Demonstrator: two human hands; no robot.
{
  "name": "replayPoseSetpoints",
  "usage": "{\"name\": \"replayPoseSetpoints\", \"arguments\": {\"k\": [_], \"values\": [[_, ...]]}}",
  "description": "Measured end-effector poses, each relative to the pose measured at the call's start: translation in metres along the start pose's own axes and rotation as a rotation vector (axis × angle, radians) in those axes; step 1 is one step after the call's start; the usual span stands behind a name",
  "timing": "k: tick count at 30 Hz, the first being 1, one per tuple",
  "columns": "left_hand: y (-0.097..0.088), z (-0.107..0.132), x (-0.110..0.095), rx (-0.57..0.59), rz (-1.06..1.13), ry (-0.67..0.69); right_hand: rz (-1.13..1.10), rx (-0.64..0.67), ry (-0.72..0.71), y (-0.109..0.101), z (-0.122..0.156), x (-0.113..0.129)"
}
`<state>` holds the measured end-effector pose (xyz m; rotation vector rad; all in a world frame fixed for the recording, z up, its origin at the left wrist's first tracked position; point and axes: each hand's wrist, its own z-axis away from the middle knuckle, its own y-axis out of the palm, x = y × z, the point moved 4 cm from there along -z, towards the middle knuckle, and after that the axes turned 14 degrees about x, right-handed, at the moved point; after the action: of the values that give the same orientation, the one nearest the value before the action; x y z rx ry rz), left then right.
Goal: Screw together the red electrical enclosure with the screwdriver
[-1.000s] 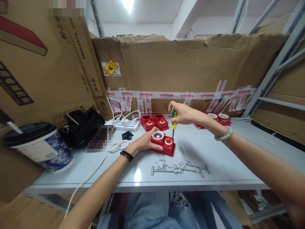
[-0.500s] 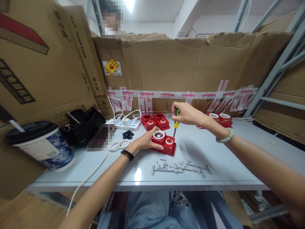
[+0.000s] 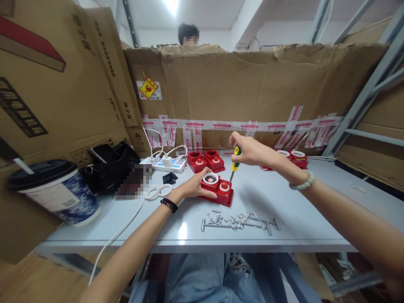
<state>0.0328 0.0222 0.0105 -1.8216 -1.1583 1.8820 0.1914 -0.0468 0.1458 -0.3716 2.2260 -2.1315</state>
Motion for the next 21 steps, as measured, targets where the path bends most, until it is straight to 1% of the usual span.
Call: {"name": "replayPoseSetpoints", "arguments": {"k": [3,6,8,12,14,16,18,21], "values": [[-0.0003,0.0001,-0.0007,0.001,-0.004,-0.006,-0.021,0.034,0.004,0.0006,0.0,-0.0022],[-0.0006,0.0004,-0.0018,-0.006,-0.017,-0.008,0.026,-0.046,0.016,0.0008,-0.0009,-0.0048],[-0.0004,0.0003,-0.0014,-0.009,-0.019,-0.017,-0.002,-0.069,-0.013,0.0023,-0.0014,-0.0057],[0.0005,0.0002,-0.0012,0.0,-0.008,-0.026,-0.12,-0.017,-0.079,0.0069,-0.0004,-0.0058],[0.0004,0.0002,-0.0022,-0.001,-0.015,-0.029,-0.112,-0.045,-0.059,0.0075,0.0008,-0.0063],[0.0,0.0002,-0.0026,-0.005,-0.019,-0.04,-0.088,-0.107,-0.034,0.007,0.0018,-0.0071],[-0.0001,0.0002,-0.0021,-0.003,-0.015,-0.05,-0.109,-0.148,-0.032,0.0067,0.0022,-0.0082],[0.0001,0.0,-0.0008,0.003,-0.006,-0.043,-0.215,-0.129,-0.056,0.0088,0.0012,-0.0102]]}}
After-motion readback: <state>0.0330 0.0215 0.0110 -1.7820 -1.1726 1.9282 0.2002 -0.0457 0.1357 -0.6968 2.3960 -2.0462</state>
